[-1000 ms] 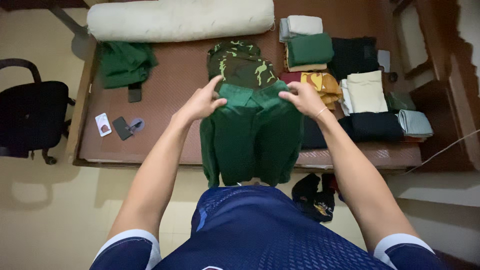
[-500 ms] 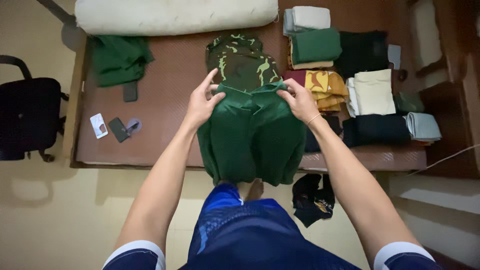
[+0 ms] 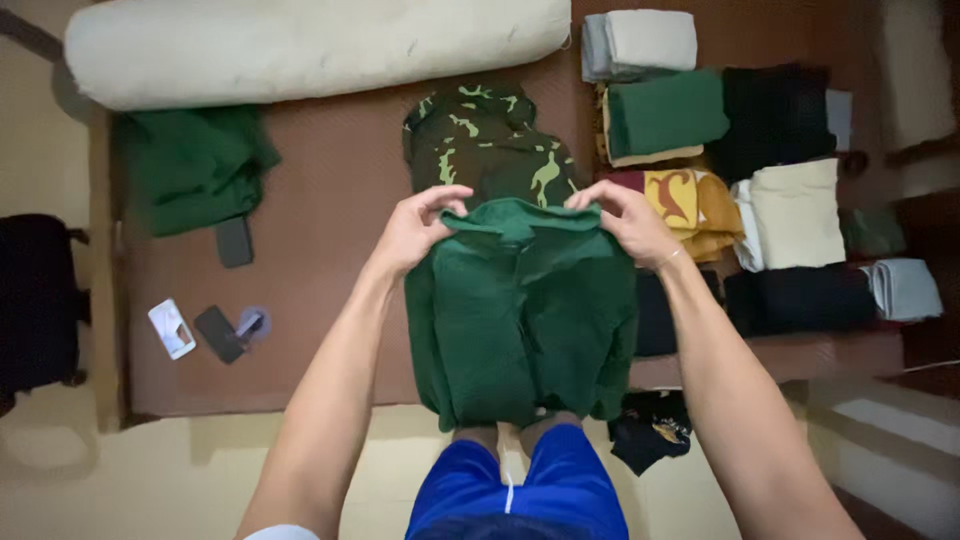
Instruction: The person folds a green long-sleeved shirt on a bed. They smooth the fabric, fold the sleeves, and fold the shirt in half. The shirt remains unfolded at the end of the clip.
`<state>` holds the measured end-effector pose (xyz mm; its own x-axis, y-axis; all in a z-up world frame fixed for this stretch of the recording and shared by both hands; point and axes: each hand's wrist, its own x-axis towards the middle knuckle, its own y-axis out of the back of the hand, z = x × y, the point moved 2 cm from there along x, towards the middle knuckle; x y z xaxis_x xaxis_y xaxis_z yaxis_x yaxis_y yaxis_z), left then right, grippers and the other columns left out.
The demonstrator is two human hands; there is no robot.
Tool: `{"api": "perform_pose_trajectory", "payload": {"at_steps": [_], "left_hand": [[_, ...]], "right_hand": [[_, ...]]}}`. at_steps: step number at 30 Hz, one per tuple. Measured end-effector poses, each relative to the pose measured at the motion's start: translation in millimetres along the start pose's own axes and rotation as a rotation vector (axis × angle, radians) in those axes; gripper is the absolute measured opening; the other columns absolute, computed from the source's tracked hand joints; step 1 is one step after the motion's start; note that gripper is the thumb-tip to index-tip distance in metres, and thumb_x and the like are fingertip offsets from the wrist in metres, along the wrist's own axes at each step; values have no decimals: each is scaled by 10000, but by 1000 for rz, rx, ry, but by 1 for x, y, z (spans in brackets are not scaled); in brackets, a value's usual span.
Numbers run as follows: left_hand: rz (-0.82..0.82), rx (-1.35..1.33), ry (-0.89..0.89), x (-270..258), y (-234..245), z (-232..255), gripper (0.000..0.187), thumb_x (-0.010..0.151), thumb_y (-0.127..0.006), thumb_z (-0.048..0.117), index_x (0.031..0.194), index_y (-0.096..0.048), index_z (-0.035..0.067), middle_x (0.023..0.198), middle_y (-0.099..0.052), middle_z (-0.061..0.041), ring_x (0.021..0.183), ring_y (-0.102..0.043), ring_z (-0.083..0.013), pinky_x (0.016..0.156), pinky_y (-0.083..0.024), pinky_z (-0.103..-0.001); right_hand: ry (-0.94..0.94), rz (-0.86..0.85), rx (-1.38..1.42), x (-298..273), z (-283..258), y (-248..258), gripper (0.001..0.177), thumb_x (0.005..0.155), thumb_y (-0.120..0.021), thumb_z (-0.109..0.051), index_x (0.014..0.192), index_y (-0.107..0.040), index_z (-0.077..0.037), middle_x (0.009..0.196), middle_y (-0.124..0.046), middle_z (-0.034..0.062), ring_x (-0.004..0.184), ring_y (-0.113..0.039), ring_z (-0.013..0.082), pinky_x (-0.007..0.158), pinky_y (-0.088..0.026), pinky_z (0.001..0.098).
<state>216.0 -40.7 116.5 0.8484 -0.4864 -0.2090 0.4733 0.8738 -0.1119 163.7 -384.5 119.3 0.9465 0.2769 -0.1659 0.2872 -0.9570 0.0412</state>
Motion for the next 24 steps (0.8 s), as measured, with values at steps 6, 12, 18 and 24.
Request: {"api": "perform_pose_trajectory", "payload": {"at_steps": [6, 12, 18, 24], "left_hand": [[18, 622, 55, 73, 38, -37, 308, 837, -833, 137, 1133, -754, 111, 1061, -726, -45, 939, -671, -163, 849, -541, -352], [33, 475, 223, 136, 52, -94, 284, 907, -766, 295, 1040, -669, 64, 1027, -733, -106, 990, -682, -244, 896, -528, -384], [145, 628, 123, 185, 53, -145, 332, 943, -741, 340, 1114, -602, 92, 1109, -711, -178, 1040, -669, -367, 876, -505, -457], [44, 856, 19, 222, 46, -167, 339, 962, -723, 343, 1161, -588, 105, 1040, -695, -225, 1008, -652, -421, 831, -493, -512]], "right_hand": [[-184, 100, 126, 62, 54, 18, 272, 963, -651, -18, 1206, -533, -48, 1172, -711, 71, 1100, -666, 157, 937, -540, 337], [-410, 217, -40, 128, 103, 24, 285, 989, -748, -229, 1074, -704, 39, 962, -705, 81, 857, -639, 153, 760, -539, 340], [-278, 224, -318, 184, 168, 29, 317, 956, -747, -280, 1096, -748, 4, 968, -750, 99, 870, -677, 175, 806, -541, 347], [-142, 75, -448, 215, 215, 46, 335, 1019, -651, -293, 1258, -691, -61, 1189, -724, 106, 1055, -673, 223, 934, -504, 360]]}}
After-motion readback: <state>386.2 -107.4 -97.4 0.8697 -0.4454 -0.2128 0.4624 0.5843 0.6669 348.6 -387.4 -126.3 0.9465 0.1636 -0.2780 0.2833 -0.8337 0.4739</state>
